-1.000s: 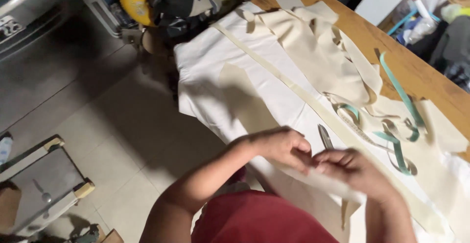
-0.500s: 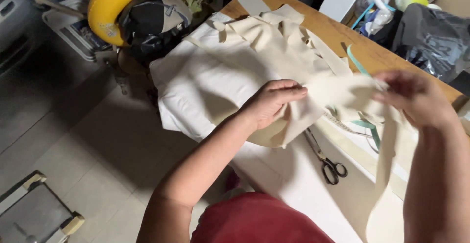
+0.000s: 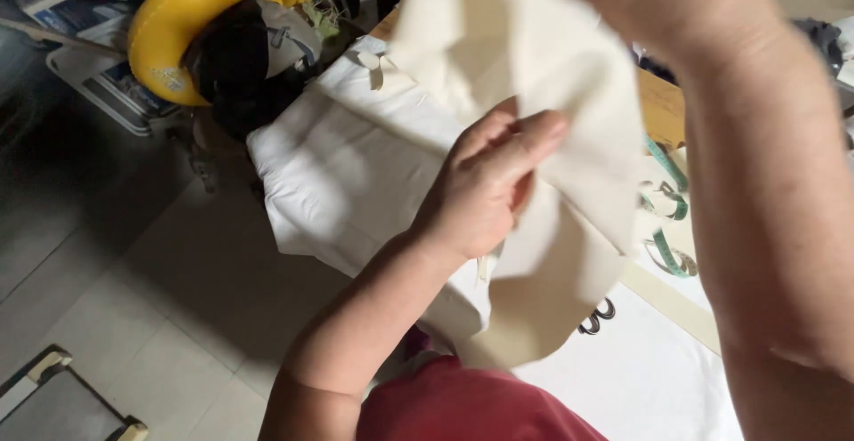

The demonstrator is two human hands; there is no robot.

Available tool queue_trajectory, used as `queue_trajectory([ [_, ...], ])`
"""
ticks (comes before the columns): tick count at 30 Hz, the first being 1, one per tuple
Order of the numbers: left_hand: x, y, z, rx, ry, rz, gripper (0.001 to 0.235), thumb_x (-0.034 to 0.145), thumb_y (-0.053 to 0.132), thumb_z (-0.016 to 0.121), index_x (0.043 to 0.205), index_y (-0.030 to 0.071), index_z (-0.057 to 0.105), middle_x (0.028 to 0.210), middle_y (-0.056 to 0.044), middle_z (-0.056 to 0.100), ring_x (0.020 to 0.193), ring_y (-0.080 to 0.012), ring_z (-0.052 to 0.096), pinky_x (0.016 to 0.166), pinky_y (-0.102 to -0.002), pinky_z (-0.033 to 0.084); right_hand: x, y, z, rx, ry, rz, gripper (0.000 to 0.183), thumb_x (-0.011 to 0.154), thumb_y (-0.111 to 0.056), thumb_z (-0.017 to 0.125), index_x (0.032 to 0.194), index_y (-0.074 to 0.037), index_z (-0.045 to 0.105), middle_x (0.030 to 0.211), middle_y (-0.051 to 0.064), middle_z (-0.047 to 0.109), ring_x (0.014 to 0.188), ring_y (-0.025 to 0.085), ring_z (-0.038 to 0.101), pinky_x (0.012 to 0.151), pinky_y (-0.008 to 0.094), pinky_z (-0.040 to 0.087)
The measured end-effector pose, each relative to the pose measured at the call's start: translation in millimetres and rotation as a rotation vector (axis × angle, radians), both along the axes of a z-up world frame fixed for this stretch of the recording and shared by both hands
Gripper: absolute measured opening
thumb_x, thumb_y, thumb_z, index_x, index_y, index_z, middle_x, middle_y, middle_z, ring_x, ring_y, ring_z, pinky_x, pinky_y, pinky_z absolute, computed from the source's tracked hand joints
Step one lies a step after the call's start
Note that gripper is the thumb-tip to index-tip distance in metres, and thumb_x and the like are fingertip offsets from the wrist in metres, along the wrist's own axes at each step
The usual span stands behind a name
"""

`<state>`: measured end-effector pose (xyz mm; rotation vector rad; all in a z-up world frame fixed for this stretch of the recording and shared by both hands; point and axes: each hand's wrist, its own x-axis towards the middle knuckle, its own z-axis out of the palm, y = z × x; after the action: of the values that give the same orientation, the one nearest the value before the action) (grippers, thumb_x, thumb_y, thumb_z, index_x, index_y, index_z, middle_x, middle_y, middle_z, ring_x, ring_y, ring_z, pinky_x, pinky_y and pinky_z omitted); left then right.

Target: Using scissors to cut a long strip of fabric and then folding and inspecting the cut piece on a work table.

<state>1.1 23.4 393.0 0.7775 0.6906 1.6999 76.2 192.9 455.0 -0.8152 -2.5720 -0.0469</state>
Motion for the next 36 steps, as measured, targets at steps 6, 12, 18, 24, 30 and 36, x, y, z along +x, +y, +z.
queue_trajectory([
  [6,-17,16,-80,-0.054,-0.180,0.151,0.007,0.082,0.008,0.062,0.090,0.006,0.062,0.090,-0.008,0.060,0.089,-0.0168,0.059,0.081,-0.025,0.048,31,-49,-58,-0.795,0.188,0.081,0.058,0.080,-0.054,0.045,0.111,-0.008,0.062,0.097,0.014,0.065,0.089,0.023,0.063,0.082,0.038,0.046],
  [12,-16,18,-135,-0.235,-0.379,0.130,0.014,0.081,0.016,0.066,0.086,0.008,0.057,0.078,-0.008,0.062,0.077,-0.0227,0.063,0.072,-0.034,0.052,88,-86,-205,-1.262,0.661,0.033,0.040,0.067,-0.029,0.073,0.092,0.002,0.066,0.068,0.008,0.060,0.065,0.018,0.057,0.068,0.031,0.047],
  [18,6,-23,-184,-0.299,-0.575,-0.253,0.050,0.081,0.038,0.058,0.115,0.003,0.048,0.113,-0.013,0.054,0.104,-0.0251,0.053,0.090,-0.040,0.043,106,-154,-225,-1.281,0.820,-0.289,0.011,0.070,-0.009,0.075,0.075,-0.001,0.070,0.055,0.006,0.061,0.050,0.013,0.052,0.049,0.024,0.045],
  [24,17,-59,-208,-0.507,-0.703,-0.604,0.059,0.081,0.038,0.053,0.127,0.001,0.047,0.117,-0.017,0.056,0.105,-0.0277,0.055,0.092,-0.039,0.041,125,-172,-250,-1.378,0.759,-0.283,0.010,0.073,-0.009,0.069,0.074,0.001,0.069,0.082,0.009,0.072,0.081,0.014,0.063,0.070,0.025,0.050],
  [30,-1,-78,-190,-0.449,-0.340,-0.488,0.046,0.087,0.025,0.049,0.123,-0.003,0.049,0.114,-0.023,0.057,0.108,-0.0298,0.055,0.094,-0.037,0.044,165,-129,-300,-0.986,-0.044,-0.840,0.050,0.074,-0.052,0.056,0.107,-0.014,0.057,0.093,0.001,0.070,0.087,0.023,0.066,0.074,0.035,0.048],
  [36,-1,-94,-145,-0.462,-0.388,-0.376,0.056,0.074,0.021,0.062,0.124,0.000,0.050,0.113,-0.025,0.056,0.104,-0.0321,0.057,0.096,-0.039,0.044,166,-101,-317,-1.047,-0.362,-0.960,0.057,0.072,-0.059,0.048,0.096,-0.010,0.066,0.090,0.014,0.070,0.089,0.031,0.064,0.074,0.038,0.045],
])
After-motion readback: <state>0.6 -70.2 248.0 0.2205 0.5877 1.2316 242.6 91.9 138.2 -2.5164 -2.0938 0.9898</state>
